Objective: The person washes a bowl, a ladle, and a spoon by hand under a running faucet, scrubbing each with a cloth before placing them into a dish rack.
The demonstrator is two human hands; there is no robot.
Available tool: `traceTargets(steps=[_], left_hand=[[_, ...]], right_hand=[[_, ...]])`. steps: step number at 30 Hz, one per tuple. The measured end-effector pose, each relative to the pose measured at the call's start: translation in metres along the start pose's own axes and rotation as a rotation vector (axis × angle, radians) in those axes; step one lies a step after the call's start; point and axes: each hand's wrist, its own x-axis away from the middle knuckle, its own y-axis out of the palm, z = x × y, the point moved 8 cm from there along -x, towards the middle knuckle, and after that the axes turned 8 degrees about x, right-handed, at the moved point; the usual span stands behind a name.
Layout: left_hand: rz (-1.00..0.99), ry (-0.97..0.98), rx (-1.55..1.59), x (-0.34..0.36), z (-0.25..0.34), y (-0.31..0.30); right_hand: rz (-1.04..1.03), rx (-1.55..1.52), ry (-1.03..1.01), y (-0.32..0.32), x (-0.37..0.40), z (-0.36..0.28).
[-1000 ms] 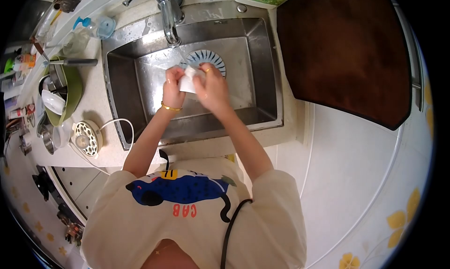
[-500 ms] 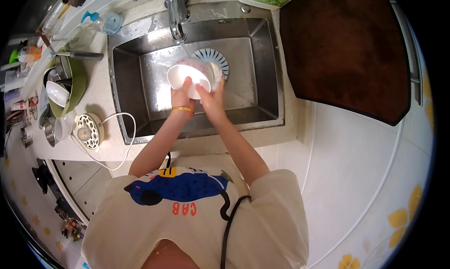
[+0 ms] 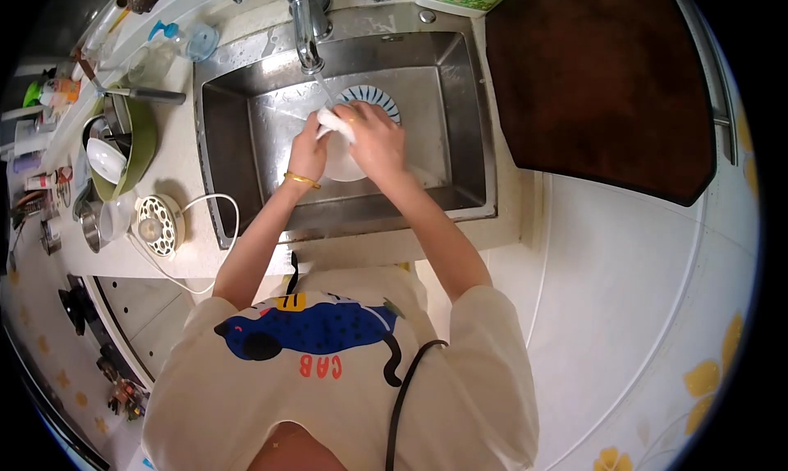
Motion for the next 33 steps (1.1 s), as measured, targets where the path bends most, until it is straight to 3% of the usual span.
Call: traceTargets(steps=[1,2,3,5,6,7,9,10,11,13,14,15,17,18,20,22,23,24,25,27,28,29,31,32,33], left_hand=[[0.104,0.075,0.119,0.002,-0.004,-0.005],[0.179,0.085,0.153,0.004,-0.019,-0.005],[0.18,0.093,0.155,0.003,-0.031,0.006],[0.447,-0.318,0.736,0.019,-0.081,0.021],[0.439,-0.367,0.919,0.027,-0.075,0.031],[0.44,-0.367,0.918,0.033,-0.07,0.03],[0.314,-0.365,0.945,0.042,-0.061,0.037],[0.117,-0.277,0.805,0.036,-0.054,0.033],[0.112,-0.28,0.801,0.034,-0.058,0.021],[-0.357,-0.469,0.706,0.031,-0.044,0.036],[-0.441,-0.574,0.692,0.034,-0.043,0.042],[-0.442,-0.579,0.693,0.035,-0.044,0.045],[-0.297,-0.684,0.851,0.033,-0.05,0.047],[-0.289,-0.727,0.953,0.035,-0.05,0.047],[-0.218,-0.689,0.95,0.038,-0.062,0.049],[-0.144,-0.659,0.948,0.041,-0.065,0.049],[-0.099,-0.573,0.861,0.041,-0.06,0.046],[-0.055,-0.479,0.773,0.036,-0.053,0.043],[-0.053,-0.474,0.775,0.032,-0.062,0.05],[0.074,-0.26,0.624,0.022,-0.068,0.044],[0.096,-0.236,0.672,0.021,-0.068,0.041],[0.096,-0.237,0.672,0.019,-0.07,0.038],[0.033,-0.352,0.726,0.02,-0.071,0.033],[0.021,-0.377,0.586,0.022,-0.07,0.026],[0.024,-0.379,0.587,0.023,-0.068,0.018]], right_hand=[[0.161,-0.216,0.037,-0.005,0.006,0.009],[0.139,-0.44,0.224,0.009,0.014,0.03],[0.146,-0.438,0.219,0.03,0.025,0.036],[0.391,-0.902,0.698,0.081,0.067,0.075],[0.359,-1.089,0.799,0.083,0.072,0.067],[0.358,-1.09,0.799,0.08,0.071,0.07],[-0.025,-0.71,0.82,0.082,0.071,0.078],[-0.181,-0.593,0.764,0.075,0.065,0.079],[-0.179,-0.596,0.77,0.066,0.059,0.081],[-0.616,0.075,0.462,0.057,0.039,0.067],[-0.695,0.132,0.422,0.047,0.032,0.055],[-0.7,0.131,0.424,0.056,0.038,0.055],[-0.289,0.253,0.308,0.05,0.029,0.053],[-0.291,0.254,0.309,0.041,0.033,0.047],[0.011,0.309,0.21,-0.005,0.035,0.02],[-0.099,0.199,0.229,0.021,0.043,0.019],[-0.205,0.088,0.255,0.042,0.051,0.018],[-0.304,0.164,0.311,0.063,0.053,0.023],[-0.3,0.165,0.308,0.069,0.046,0.018],[-0.122,0.01,0.504,0.068,0.044,0.021],[-0.067,-0.074,0.458,0.078,0.044,0.021],[-0.067,-0.074,0.459,0.083,0.05,0.023],[-0.303,-0.534,0.495,0.116,0.065,0.021],[-0.297,-0.763,0.475,0.12,0.07,0.018],[-0.3,-0.763,0.473,0.114,0.072,0.025]])
